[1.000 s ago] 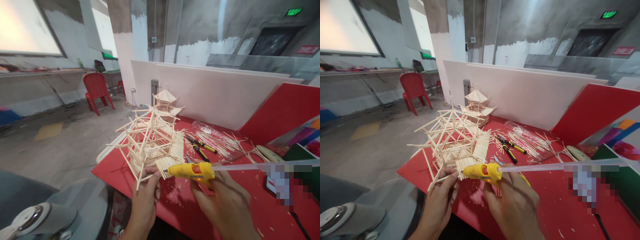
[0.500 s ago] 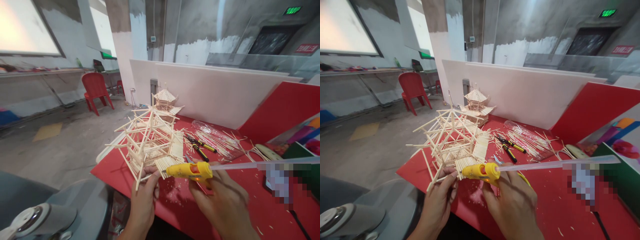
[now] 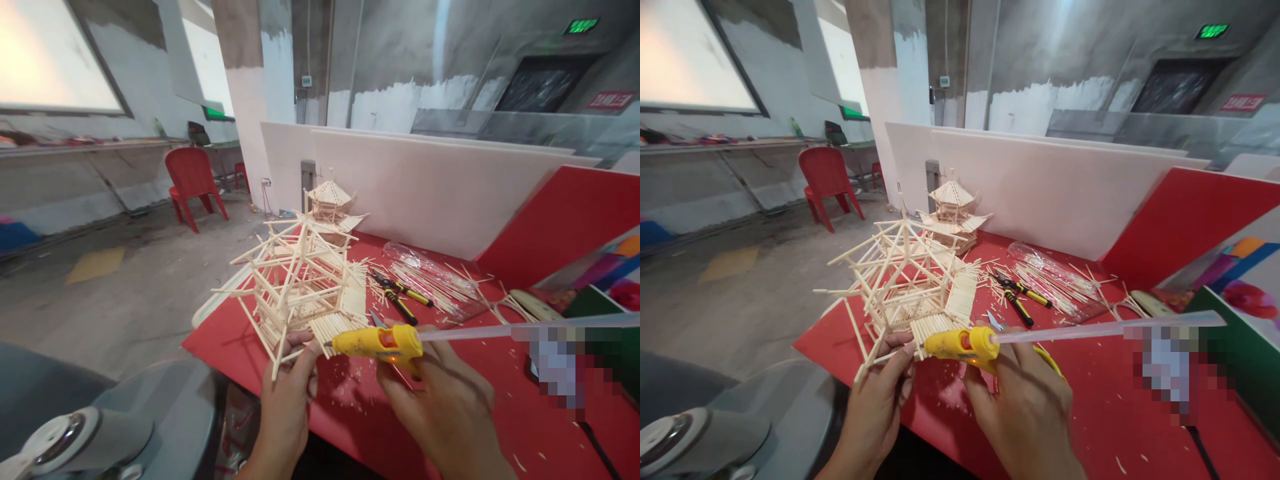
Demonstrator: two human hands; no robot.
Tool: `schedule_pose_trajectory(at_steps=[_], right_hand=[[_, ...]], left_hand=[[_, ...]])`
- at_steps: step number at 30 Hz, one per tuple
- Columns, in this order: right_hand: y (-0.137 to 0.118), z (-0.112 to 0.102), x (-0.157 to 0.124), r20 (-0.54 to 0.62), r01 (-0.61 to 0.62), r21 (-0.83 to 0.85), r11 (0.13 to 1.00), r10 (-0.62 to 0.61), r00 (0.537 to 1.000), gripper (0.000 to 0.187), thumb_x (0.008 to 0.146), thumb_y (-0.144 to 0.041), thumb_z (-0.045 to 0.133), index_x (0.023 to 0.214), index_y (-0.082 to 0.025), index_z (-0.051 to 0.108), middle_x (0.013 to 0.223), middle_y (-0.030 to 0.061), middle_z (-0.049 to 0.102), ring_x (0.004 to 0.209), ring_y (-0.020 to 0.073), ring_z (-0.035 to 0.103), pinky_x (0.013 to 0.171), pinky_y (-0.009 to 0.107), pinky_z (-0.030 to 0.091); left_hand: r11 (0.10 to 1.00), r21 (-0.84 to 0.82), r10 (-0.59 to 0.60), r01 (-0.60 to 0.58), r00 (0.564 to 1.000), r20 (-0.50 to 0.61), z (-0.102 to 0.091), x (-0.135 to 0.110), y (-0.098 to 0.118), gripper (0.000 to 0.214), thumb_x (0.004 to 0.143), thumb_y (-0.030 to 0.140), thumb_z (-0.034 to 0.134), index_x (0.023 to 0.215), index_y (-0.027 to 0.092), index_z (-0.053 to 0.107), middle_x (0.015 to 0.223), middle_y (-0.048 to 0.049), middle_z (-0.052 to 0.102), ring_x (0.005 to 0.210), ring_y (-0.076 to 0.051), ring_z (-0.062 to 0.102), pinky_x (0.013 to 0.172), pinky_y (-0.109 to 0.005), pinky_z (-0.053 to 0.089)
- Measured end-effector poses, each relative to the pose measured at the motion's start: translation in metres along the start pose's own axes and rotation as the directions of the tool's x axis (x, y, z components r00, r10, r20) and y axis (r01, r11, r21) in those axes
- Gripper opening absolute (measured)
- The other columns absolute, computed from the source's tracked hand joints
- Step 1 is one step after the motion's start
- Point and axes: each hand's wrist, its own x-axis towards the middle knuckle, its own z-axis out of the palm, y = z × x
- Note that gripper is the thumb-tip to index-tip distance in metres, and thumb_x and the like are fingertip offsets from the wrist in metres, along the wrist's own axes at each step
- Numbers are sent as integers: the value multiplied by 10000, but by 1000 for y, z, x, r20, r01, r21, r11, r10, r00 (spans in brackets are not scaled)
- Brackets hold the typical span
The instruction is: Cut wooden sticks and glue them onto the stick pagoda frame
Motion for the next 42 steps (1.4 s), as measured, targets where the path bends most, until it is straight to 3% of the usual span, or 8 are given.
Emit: schedule_pose_trajectory(at_steps=[17,35,42], right_hand=[[7,-3,-7,-7,53,31,998,-53,999,195,869,-354,577,948,-206,677,892,45,697,721,165,651,682,275,467],[9,-8,-7,-51,103,0,995,-103,993,158,867,-302,564,956,-194,639,867,58,682,721,179,651,687,283,473],[11,-8,-10,-18,118,-15,993,-118,993,122,831,-300,572,863,-197,631,915,82,692,781,200,660,700,289,483]], left_hand=[[999,-32,16,-17,1000,-27,-2,-1,-5,386,678,331,800,990,168,641,545,72,526,438,-49,408,391,-147,301],[999,-42,-3,3,1000,-17,2,-1,0,351,664,299,795,951,180,633,567,74,517,438,-49,392,389,-147,295],[1000,-28,1,-2,1000,-20,3,-1,1,358,685,297,778,993,169,646,577,58,530,445,-57,391,391,-151,299]])
